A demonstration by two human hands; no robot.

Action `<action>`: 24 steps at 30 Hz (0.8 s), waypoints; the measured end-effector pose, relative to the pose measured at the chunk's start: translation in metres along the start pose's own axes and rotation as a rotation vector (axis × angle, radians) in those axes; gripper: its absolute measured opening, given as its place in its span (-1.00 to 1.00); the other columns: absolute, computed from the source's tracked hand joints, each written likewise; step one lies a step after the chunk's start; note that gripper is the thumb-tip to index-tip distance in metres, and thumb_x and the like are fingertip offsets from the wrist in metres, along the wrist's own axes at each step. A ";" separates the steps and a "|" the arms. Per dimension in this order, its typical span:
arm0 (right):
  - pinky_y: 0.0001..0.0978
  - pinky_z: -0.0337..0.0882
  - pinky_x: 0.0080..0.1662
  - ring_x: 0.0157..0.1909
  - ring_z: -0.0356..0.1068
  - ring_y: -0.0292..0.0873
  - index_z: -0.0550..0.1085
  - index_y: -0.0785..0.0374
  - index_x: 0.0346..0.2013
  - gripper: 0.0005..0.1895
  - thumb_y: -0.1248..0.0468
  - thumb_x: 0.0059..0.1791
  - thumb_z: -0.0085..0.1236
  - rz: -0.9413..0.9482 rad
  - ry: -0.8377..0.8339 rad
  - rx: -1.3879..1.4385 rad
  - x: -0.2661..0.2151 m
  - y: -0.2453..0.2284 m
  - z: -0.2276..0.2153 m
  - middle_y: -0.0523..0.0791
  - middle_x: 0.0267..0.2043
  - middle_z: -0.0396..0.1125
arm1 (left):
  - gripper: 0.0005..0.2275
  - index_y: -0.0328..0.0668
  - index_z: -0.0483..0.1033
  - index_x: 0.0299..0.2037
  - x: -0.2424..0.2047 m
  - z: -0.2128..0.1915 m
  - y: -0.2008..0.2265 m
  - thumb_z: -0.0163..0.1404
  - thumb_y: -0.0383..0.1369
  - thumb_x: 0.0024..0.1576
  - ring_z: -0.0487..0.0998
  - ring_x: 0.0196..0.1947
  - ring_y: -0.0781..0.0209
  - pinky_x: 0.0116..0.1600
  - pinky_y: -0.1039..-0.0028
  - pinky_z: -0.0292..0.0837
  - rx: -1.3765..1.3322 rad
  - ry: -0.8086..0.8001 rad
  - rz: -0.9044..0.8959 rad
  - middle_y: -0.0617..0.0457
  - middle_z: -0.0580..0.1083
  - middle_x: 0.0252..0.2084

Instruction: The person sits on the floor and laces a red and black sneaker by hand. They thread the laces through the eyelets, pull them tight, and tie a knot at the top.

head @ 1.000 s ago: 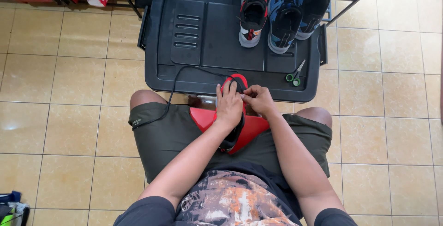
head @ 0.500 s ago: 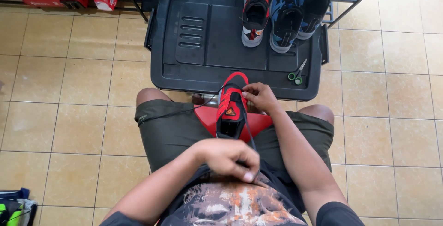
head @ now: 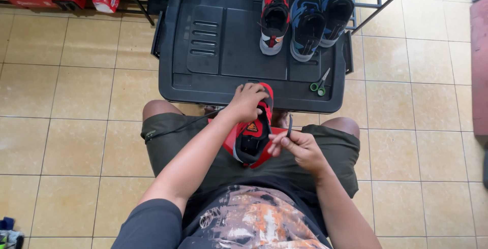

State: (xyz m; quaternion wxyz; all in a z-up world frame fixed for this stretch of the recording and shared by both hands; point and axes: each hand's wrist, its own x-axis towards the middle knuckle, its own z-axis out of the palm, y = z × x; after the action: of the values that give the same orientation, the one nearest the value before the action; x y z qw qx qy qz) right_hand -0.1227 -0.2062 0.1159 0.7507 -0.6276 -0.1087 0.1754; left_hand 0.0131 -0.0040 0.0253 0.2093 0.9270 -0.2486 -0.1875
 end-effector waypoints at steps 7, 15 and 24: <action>0.13 0.53 -0.05 -0.53 0.59 -0.01 0.57 0.46 -0.42 -0.71 0.35 0.09 0.00 -0.108 -0.325 0.096 -0.065 -0.073 -0.041 0.07 -0.66 0.49 | -0.75 -0.09 0.54 -0.01 -0.013 0.031 -0.004 0.14 -0.41 0.10 0.30 0.22 -0.03 0.00 0.15 0.57 0.010 0.174 -0.005 0.09 0.32 0.01; -0.09 0.66 -0.43 -0.62 0.65 -0.07 0.68 0.34 -0.54 -0.68 0.34 0.05 0.10 0.201 -0.559 -0.248 -0.133 -0.116 -0.072 -0.09 -0.69 0.56 | -0.79 -0.12 0.47 -0.15 -0.013 0.032 -0.002 0.19 -0.32 0.09 0.41 0.02 -0.07 -0.21 0.13 0.61 0.013 0.222 -0.147 0.03 0.27 -0.13; -0.50 0.65 -0.12 -0.26 0.67 -0.38 0.53 -0.04 0.16 -0.41 -0.06 -0.14 0.33 0.647 -0.327 -0.812 -0.106 -0.058 -0.084 -0.28 -0.18 0.66 | -0.40 -0.19 0.55 -0.45 -0.041 -0.042 -0.003 -0.33 0.14 0.30 0.58 -0.42 0.05 -0.12 0.30 0.39 -0.548 -0.195 -0.594 -0.02 0.53 -0.52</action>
State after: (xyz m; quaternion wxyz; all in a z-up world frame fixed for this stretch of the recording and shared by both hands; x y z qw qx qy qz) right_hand -0.1806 -0.3333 0.1628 0.3289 -0.8331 -0.0843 0.4367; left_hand 0.0007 0.0329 0.0694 0.3606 0.8463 0.0704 -0.3857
